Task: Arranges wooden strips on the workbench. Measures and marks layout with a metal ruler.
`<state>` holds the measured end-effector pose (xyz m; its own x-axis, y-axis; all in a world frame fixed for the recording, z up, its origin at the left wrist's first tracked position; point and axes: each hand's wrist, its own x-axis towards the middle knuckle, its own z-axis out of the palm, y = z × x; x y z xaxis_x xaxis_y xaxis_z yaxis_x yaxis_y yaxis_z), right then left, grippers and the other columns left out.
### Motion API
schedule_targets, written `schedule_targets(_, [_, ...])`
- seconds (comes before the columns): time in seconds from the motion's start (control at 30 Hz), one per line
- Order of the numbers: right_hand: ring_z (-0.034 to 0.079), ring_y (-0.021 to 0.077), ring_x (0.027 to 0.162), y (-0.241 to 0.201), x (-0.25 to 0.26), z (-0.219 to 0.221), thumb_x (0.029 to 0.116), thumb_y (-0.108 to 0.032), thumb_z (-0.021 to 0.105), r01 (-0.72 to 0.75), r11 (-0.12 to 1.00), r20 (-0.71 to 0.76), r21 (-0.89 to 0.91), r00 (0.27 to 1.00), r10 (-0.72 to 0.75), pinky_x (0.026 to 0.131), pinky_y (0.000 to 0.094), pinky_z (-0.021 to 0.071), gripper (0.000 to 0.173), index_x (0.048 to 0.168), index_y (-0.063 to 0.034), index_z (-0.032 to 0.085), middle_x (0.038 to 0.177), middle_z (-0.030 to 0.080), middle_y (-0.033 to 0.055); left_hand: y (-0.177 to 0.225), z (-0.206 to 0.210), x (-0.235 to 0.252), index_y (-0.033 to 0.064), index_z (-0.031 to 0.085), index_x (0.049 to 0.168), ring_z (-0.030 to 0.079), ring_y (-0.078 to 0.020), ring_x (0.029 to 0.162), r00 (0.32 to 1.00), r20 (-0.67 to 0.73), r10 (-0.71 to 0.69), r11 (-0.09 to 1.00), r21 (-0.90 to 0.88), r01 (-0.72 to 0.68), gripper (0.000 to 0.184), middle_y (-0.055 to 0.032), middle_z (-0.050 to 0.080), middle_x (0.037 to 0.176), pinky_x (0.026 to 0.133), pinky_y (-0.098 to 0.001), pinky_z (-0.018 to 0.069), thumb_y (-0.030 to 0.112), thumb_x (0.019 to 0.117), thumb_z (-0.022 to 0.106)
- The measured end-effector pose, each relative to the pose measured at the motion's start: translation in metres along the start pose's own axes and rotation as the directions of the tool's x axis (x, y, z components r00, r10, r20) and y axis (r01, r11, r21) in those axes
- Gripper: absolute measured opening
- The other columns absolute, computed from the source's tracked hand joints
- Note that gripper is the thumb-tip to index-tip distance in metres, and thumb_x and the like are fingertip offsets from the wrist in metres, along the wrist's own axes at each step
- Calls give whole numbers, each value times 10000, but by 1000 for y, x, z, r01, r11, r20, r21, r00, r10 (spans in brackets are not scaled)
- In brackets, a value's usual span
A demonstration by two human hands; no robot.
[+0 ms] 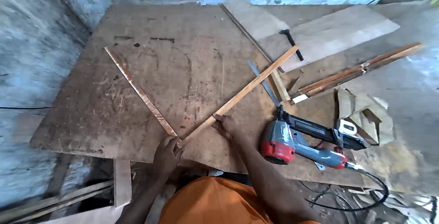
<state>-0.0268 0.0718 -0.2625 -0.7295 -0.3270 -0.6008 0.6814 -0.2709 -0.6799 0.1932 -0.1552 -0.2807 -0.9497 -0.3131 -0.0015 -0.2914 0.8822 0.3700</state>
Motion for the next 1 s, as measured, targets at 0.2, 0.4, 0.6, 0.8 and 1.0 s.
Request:
schedule_targets(0.2, [726,232,798,-22,-4,-5,1020,-360,621,-127,928,-25,-350,992,126,753,385,630,441,1203,40,591,951,709,152,8,-4,10,278,614,1341,637,-195,1167,995,77,-63,998,15,62,603,1,579,1390,932,-466,590,530,826,800])
schedule_targets(0.4, [720,244,754,-53,-33,-18,1025,-453,573,39,566,-26,-823,994,-106,738,479,611,452,1031,-21,705,864,730,128,-8,3,16,278,648,1304,644,-198,1170,983,183,-31,997,72,18,549,2,612,1359,954,-484,580,564,846,746])
schedule_targets(0.6, [727,259,898,-18,-80,-49,1028,-314,589,138,536,44,-833,982,-185,857,522,601,306,1171,-73,710,1007,739,125,-9,-5,36,205,670,1256,656,-270,1141,968,251,7,983,178,-53,681,-77,624,1329,943,-522,575,650,754,788])
schedule_targets(0.8, [723,233,731,63,-127,-86,1027,-288,601,163,742,-14,-650,974,-226,704,447,629,262,1095,-47,678,880,728,118,-8,-9,65,194,622,1337,656,-316,1120,918,369,145,869,395,-297,907,-99,623,1315,888,-553,576,825,690,693])
schedule_targets(1.0, [728,216,790,86,-165,-112,1011,-241,598,60,804,-126,-591,978,-166,777,445,623,252,1114,-30,690,926,739,105,5,-12,44,152,595,1408,633,-411,1167,855,392,340,766,412,-494,567,-168,653,1295,930,-637,516,519,978,547])
